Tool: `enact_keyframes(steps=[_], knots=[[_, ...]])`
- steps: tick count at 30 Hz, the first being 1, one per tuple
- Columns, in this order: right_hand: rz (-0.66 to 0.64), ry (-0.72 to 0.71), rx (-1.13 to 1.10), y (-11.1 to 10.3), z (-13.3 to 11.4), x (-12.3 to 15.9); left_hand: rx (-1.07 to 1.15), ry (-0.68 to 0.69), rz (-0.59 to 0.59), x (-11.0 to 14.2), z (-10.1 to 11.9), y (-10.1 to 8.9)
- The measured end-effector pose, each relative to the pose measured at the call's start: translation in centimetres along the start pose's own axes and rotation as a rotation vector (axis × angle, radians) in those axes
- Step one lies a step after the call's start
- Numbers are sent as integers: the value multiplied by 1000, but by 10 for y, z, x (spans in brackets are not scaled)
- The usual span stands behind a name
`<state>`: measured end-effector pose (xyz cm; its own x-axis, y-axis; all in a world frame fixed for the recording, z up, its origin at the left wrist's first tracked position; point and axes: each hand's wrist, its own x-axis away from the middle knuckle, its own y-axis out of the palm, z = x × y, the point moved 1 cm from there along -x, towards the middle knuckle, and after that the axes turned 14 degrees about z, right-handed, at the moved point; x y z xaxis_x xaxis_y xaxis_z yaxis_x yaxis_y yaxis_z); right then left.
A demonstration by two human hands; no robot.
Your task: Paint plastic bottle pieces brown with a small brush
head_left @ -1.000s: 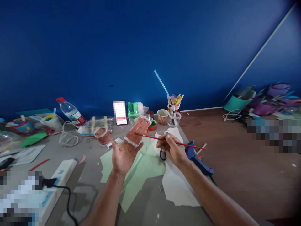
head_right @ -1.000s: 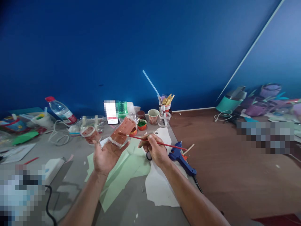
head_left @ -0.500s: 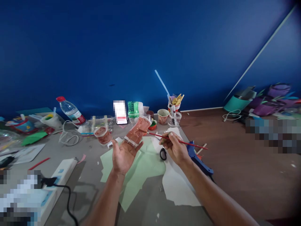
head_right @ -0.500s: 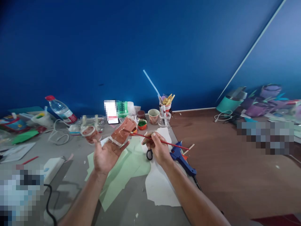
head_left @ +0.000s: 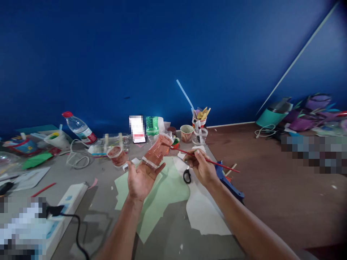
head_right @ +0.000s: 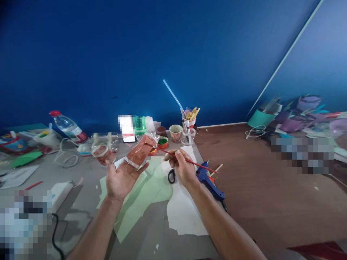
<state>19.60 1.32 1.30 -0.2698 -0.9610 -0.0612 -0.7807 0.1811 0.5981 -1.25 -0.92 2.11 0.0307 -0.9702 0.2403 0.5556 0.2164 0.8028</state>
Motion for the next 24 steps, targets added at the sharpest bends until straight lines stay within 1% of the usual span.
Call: enact_keyframes(steps=[2,6,11,15,17,20,24], knots=[[2,-9,-14,0,-1,-1,14,-14,-1,0,0,1],[-57,45,52,1,0,0,39,-28,-6,0,2,2],[9,32,41,-2,-1,-3,66,-19,10,-2,4,1],[-36,51,-1,-3,-1,-3,66,-32,3,-2,4,-2],[-26,47,0,-4,-1,-4,73,-31,-1,-2,3,-2],[40,18,2,-7,-3,-8,76,-26,-7,-2,3,-2],[41,-21,-22,-9,-5,-12,64,-26,-16,-2,2,-1]])
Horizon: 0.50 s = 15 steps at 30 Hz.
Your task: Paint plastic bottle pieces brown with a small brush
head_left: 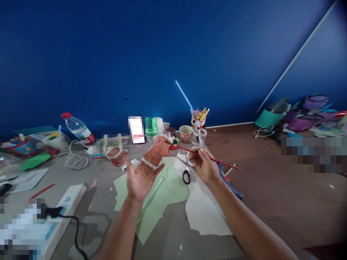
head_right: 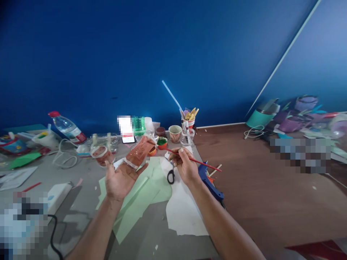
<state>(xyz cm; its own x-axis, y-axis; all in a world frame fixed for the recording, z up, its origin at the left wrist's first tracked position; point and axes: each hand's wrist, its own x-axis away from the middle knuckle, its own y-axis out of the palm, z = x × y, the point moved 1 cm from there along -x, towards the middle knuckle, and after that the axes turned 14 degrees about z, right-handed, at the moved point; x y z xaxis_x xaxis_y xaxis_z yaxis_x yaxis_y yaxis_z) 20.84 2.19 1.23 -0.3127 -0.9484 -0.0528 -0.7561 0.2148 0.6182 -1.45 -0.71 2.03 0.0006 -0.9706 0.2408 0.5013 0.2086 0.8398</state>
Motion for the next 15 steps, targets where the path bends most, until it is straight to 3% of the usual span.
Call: enact_keyframes(steps=[15], knots=[[39,-66,61,-3,-1,-2,41,-18,61,1,3,4]])
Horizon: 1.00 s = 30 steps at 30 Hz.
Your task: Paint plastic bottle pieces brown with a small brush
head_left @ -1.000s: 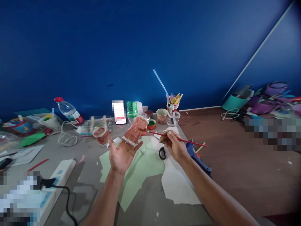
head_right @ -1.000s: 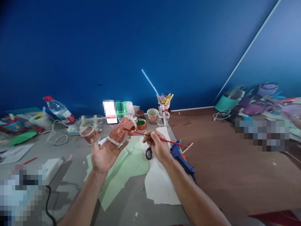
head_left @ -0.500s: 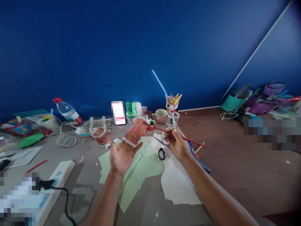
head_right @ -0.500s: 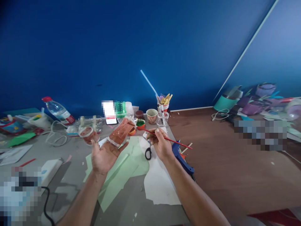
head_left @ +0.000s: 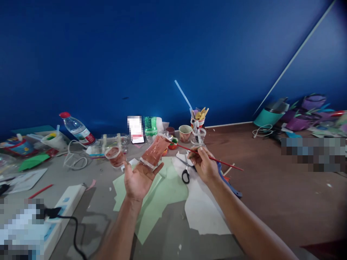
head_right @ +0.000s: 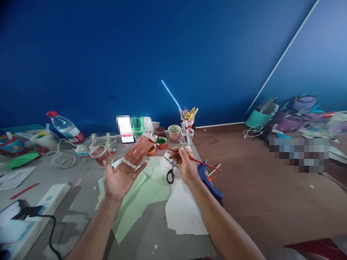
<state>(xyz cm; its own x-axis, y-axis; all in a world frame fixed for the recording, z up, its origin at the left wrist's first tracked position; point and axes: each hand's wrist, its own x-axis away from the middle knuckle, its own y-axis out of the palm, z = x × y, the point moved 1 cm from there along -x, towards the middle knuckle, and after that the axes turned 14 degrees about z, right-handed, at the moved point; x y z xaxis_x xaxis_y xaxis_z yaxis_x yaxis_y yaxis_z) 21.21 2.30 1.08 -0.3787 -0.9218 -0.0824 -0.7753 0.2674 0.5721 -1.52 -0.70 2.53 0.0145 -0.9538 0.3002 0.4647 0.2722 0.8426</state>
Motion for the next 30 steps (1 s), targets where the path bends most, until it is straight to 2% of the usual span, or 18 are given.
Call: enact_keyframes(steps=[5,11,16,20,24,27,30], knots=[[20,19,-12,-1,-1,0,51,2,-4,1,3,1],[-10,78,-39,1,3,0,86,16,-98,-3,2,-6],[11,130,-80,-1,4,-1,117,31,-95,-7,3,-10],[-61,136,-81,2,5,2,97,0,-110,-9,2,-15],[-38,114,-43,1,8,0,130,6,-154,-10,5,-19],[-30,137,-61,1,7,2,141,9,-148,-10,6,-18],[-93,173,-67,3,6,6,117,-4,-115,-8,4,-16]])
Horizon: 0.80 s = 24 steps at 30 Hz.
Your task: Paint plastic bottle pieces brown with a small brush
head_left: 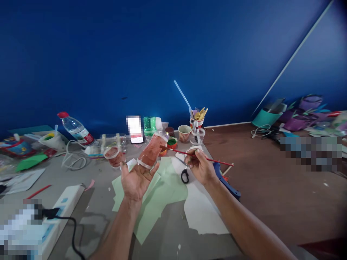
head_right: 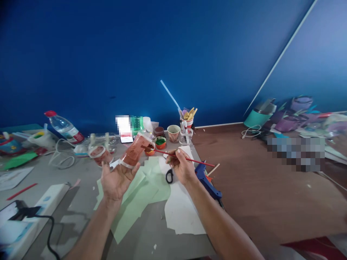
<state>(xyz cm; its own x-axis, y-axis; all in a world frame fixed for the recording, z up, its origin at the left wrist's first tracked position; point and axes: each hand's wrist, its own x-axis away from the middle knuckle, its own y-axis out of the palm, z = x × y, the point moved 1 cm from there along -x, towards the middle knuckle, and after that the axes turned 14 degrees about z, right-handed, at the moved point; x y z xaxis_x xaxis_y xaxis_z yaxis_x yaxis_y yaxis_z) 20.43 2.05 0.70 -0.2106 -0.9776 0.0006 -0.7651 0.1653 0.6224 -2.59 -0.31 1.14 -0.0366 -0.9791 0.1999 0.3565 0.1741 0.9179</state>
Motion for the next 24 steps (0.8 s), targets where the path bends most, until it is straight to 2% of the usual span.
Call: enact_keyframes(steps=[2,8,13,18,24], knots=[[-24,10,19,2,1,1,-27,-12,22,0,-1,1],[27,-3,36,3,4,1,-18,-7,4,-1,-1,0],[-49,6,84,5,6,5,-33,-1,16,-1,-2,1],[-3,3,71,3,4,2,-34,46,13,0,-1,4],[-103,16,53,6,3,10,-62,15,29,3,-5,7]])
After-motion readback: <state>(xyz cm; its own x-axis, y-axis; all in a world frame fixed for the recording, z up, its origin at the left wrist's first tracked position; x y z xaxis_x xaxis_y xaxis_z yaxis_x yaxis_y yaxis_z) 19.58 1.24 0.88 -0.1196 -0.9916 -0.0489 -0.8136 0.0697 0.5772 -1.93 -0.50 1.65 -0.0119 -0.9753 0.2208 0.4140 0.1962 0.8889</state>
